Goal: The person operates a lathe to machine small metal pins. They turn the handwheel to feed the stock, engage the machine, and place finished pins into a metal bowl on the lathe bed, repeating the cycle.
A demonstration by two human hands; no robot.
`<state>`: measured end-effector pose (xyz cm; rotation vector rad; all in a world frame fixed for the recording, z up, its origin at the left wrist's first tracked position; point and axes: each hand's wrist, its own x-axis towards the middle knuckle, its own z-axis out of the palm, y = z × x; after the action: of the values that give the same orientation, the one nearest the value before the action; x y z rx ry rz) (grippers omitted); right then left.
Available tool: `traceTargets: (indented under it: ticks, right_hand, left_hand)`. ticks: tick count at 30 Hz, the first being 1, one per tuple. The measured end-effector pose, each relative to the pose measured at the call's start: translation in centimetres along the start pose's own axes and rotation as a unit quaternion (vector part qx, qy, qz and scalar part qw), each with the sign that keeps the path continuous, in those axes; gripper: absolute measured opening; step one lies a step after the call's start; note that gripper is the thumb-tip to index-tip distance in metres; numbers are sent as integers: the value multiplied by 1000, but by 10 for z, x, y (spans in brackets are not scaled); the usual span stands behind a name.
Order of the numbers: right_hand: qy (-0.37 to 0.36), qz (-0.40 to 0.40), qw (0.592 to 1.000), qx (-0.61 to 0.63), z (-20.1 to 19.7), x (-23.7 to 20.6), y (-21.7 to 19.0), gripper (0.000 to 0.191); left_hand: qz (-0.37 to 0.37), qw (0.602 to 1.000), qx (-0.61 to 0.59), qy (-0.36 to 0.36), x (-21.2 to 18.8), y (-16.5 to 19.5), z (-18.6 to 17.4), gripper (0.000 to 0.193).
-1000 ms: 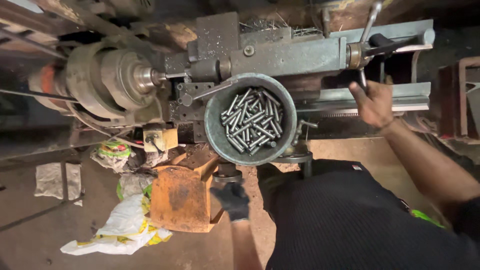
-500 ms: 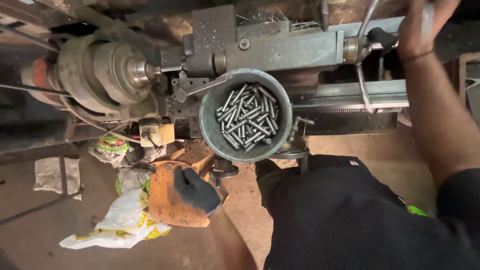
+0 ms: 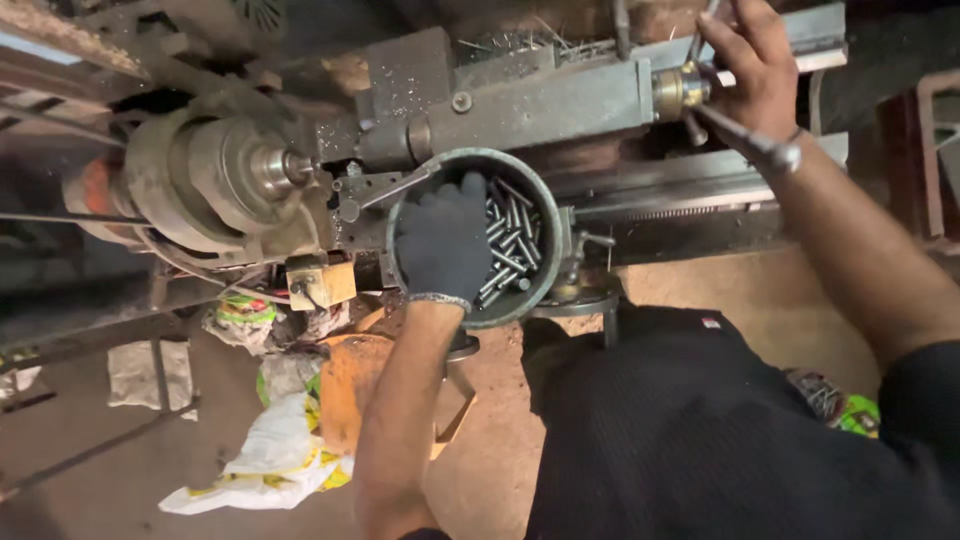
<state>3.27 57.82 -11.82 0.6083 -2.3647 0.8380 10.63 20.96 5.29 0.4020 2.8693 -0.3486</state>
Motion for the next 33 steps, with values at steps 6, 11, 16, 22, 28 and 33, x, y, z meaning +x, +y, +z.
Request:
traceTargets:
  ticks: [6, 11, 16, 22, 28, 33]
  right_hand:
    - [9, -6, 1000, 4, 17, -7, 2, 54]
    - [-23, 63, 995, 67, 11, -6, -8, 54]
    - [-36, 101, 988, 112, 10, -7, -20, 41]
    - [-20, 71, 990, 117, 10, -11, -26, 30]
    - [2, 71, 992, 106, 14, -18, -25, 25]
    - [16, 97, 992, 84, 13, -17, -31, 21]
  left_hand:
    - [74, 943, -137, 296, -21, 2, -9, 35]
    - [-35, 875, -464, 135, -43, -14, -8, 27]
    - [-52, 834, -549, 6, -40, -21, 11, 32]
    - [50, 913, -405, 15, -15, -11, 16, 26]
    - [71, 920, -373, 93, -12, -9, -8, 23]
    - [75, 742, -616, 255, -30, -36, -29, 10]
